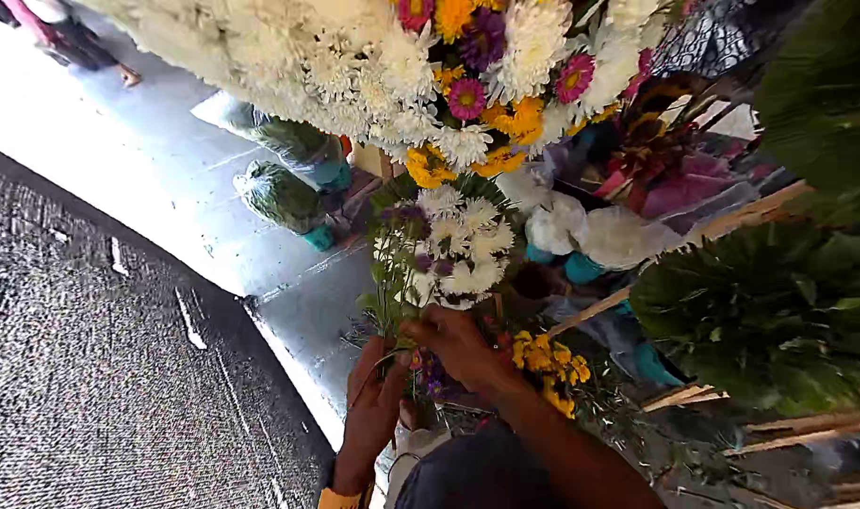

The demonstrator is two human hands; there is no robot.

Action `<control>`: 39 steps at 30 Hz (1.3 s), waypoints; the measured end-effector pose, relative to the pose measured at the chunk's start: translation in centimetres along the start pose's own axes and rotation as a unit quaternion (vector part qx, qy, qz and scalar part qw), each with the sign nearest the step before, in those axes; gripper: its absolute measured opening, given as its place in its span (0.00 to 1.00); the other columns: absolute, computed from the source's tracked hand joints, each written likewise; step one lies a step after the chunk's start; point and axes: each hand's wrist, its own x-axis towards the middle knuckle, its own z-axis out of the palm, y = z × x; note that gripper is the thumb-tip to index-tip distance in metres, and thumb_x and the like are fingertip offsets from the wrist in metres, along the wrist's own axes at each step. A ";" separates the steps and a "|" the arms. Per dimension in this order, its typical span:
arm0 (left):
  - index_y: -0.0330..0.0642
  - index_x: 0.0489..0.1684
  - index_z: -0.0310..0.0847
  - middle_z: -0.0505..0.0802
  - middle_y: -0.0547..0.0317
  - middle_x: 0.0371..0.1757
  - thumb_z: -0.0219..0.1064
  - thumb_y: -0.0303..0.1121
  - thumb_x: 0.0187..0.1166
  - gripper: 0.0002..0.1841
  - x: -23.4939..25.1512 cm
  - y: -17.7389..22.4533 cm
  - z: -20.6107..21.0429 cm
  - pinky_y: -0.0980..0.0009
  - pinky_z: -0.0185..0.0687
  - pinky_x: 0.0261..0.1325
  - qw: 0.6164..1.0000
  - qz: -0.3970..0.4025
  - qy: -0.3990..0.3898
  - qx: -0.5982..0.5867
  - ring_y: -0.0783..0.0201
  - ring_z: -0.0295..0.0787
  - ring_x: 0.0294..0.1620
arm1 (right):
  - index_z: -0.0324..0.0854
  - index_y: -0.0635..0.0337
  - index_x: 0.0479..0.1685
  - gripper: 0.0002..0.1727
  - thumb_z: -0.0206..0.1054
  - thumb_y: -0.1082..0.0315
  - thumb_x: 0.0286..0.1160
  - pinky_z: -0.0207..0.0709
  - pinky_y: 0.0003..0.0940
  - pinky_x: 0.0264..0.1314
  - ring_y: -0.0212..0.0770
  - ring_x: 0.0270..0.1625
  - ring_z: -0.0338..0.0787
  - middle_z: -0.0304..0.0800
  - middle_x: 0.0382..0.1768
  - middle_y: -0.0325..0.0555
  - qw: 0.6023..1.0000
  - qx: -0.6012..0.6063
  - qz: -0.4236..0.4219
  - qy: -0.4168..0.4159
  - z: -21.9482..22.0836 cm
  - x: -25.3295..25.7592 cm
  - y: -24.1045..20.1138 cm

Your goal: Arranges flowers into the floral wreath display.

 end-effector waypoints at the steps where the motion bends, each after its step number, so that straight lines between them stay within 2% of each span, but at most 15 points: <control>1: 0.45 0.42 0.85 0.85 0.71 0.30 0.61 0.47 0.84 0.16 0.2 0.2 0.3 0.78 0.78 0.28 1.000 0.013 0.014 0.006 0.78 0.77 0.24 | 0.86 0.65 0.48 0.14 0.65 0.62 0.86 0.82 0.29 0.53 0.29 0.45 0.86 0.88 0.44 0.41 1.000 -0.002 0.005 -0.016 0.7 -0.2 0.4; 3: 0.49 0.38 0.83 0.83 0.73 0.27 0.60 0.48 0.87 0.15 0.3 0.2 0.1 0.80 0.77 0.26 0.999 0.035 0.028 0.011 0.79 0.76 0.22 | 0.85 0.67 0.47 0.13 0.63 0.63 0.87 0.83 0.29 0.50 0.30 0.42 0.86 0.88 0.42 0.42 0.998 0.061 -0.006 0.029 1.2 -0.1 0.3; 7: 0.55 0.36 0.80 0.81 0.81 0.27 0.61 0.45 0.85 0.09 -0.7 0.1 -2.9 0.84 0.76 0.28 0.995 0.029 0.078 0.046 0.84 0.76 0.24 | 0.84 0.69 0.50 0.09 0.62 0.72 0.86 0.92 0.39 0.52 0.40 0.40 0.95 0.93 0.41 0.48 0.946 0.133 -0.148 0.257 -2.6 3.4 -1.2; 10: 0.49 0.37 0.81 0.84 0.80 0.29 0.61 0.34 0.84 0.06 -1.2 0.4 -4.7 0.84 0.78 0.28 0.991 0.012 0.110 0.076 0.84 0.78 0.25 | 0.78 0.61 0.62 0.14 0.69 0.74 0.80 0.91 0.46 0.63 0.43 0.52 0.96 0.94 0.52 0.45 0.893 0.063 -0.268 0.355 -6.2 6.8 -2.4; 13: 0.46 0.39 0.82 0.84 0.78 0.27 0.61 0.33 0.83 0.05 -1.4 0.5 -5.1 0.83 0.76 0.23 0.989 -0.019 0.122 0.075 0.83 0.76 0.21 | 0.76 0.59 0.68 0.16 0.66 0.69 0.84 0.85 0.38 0.69 0.39 0.64 0.91 0.90 0.63 0.45 0.848 -0.047 -0.323 0.418 -7.6 10.5 -2.8; 15: 0.50 0.40 0.82 0.84 0.79 0.25 0.62 0.34 0.83 0.04 -1.3 0.3 -5.4 0.82 0.75 0.20 0.990 -0.028 0.120 0.069 0.82 0.75 0.18 | 0.85 0.68 0.56 0.12 0.69 0.75 0.78 0.84 0.40 0.71 0.45 0.68 0.88 0.90 0.62 0.54 0.781 -0.073 -0.401 0.474 -8.4 14.8 -2.9; 17: 0.51 0.39 0.82 0.83 0.80 0.24 0.63 0.34 0.84 0.04 -1.4 -0.1 -6.0 0.81 0.75 0.19 0.990 -0.031 0.117 0.071 0.81 0.74 0.17 | 0.91 0.64 0.48 0.09 0.73 0.75 0.70 0.76 0.39 0.77 0.50 0.76 0.77 0.79 0.70 0.60 0.732 -0.092 -0.421 0.528 -8.5 18.1 -3.5; 20: 0.52 0.40 0.81 0.83 0.82 0.22 0.62 0.32 0.84 0.04 -1.5 -0.4 -6.7 0.83 0.74 0.19 0.991 -0.038 0.110 0.068 0.83 0.74 0.16 | 0.92 0.60 0.40 0.07 0.76 0.74 0.64 0.63 0.44 0.86 0.60 0.86 0.60 0.61 0.83 0.70 0.682 -0.092 -0.415 0.595 -8.4 21.8 -4.6; 24: 0.49 0.40 0.80 0.81 0.81 0.19 0.60 0.30 0.83 0.04 -1.7 -0.7 -7.5 0.82 0.72 0.16 0.987 -0.080 0.115 0.073 0.82 0.71 0.13 | 0.90 0.63 0.36 0.08 0.71 0.78 0.56 0.50 0.52 0.91 0.65 0.91 0.50 0.56 0.85 0.75 0.643 -0.107 -0.438 0.619 -8.8 24.3 -5.6; 27: 0.50 0.41 0.81 0.82 0.81 0.21 0.61 0.29 0.83 0.04 -2.0 -1.3 -8.1 0.82 0.72 0.18 0.986 -0.097 0.121 0.058 0.83 0.72 0.14 | 0.91 0.63 0.38 0.10 0.75 0.73 0.54 0.46 0.54 0.92 0.67 0.91 0.48 0.53 0.85 0.76 0.653 -0.118 -0.440 0.605 -9.4 24.5 -5.0; 30: 0.47 0.40 0.81 0.81 0.78 0.20 0.62 0.29 0.83 0.04 -2.2 -2.1 -8.7 0.80 0.71 0.16 0.985 -0.112 0.120 0.063 0.80 0.70 0.13 | 0.90 0.62 0.44 0.13 0.75 0.75 0.57 0.52 0.48 0.92 0.59 0.91 0.50 0.52 0.88 0.68 0.669 -0.077 -0.431 0.600 -8.6 23.6 -6.0; 32: 0.47 0.41 0.81 0.80 0.78 0.18 0.62 0.30 0.84 0.03 -2.3 -2.4 -9.0 0.80 0.70 0.15 0.984 -0.120 0.113 0.067 0.80 0.69 0.12 | 0.89 0.65 0.45 0.15 0.75 0.74 0.55 0.51 0.51 0.91 0.63 0.90 0.51 0.55 0.86 0.73 0.654 -0.077 -0.444 0.608 -8.6 24.0 -6.1; 34: 0.48 0.39 0.81 0.80 0.79 0.18 0.62 0.30 0.83 0.04 -2.3 -2.3 -9.1 0.80 0.71 0.16 0.984 -0.123 0.111 0.066 0.81 0.69 0.12 | 0.81 0.67 0.63 0.30 0.77 0.71 0.52 0.51 0.52 0.91 0.63 0.89 0.53 0.53 0.86 0.72 0.651 -0.059 -0.428 0.624 -8.9 25.3 -5.5; 36: 0.46 0.38 0.81 0.79 0.79 0.15 0.61 0.28 0.82 0.04 -2.2 -2.3 -9.1 0.80 0.70 0.15 0.984 -0.124 0.112 0.062 0.81 0.69 0.11 | 0.59 0.68 0.86 0.47 0.73 0.71 0.57 0.51 0.49 0.90 0.62 0.89 0.52 0.47 0.88 0.73 0.661 -0.059 -0.403 0.630 -8.8 25.3 -6.2; 39: 0.44 0.39 0.80 0.80 0.77 0.18 0.60 0.28 0.82 0.04 -2.3 -2.3 -9.1 0.80 0.70 0.15 0.982 -0.134 0.116 0.065 0.80 0.69 0.12 | 0.66 0.71 0.80 0.41 0.72 0.74 0.58 0.49 0.48 0.91 0.60 0.91 0.51 0.48 0.88 0.72 0.653 -0.046 -0.418 0.630 -8.7 25.5 -6.5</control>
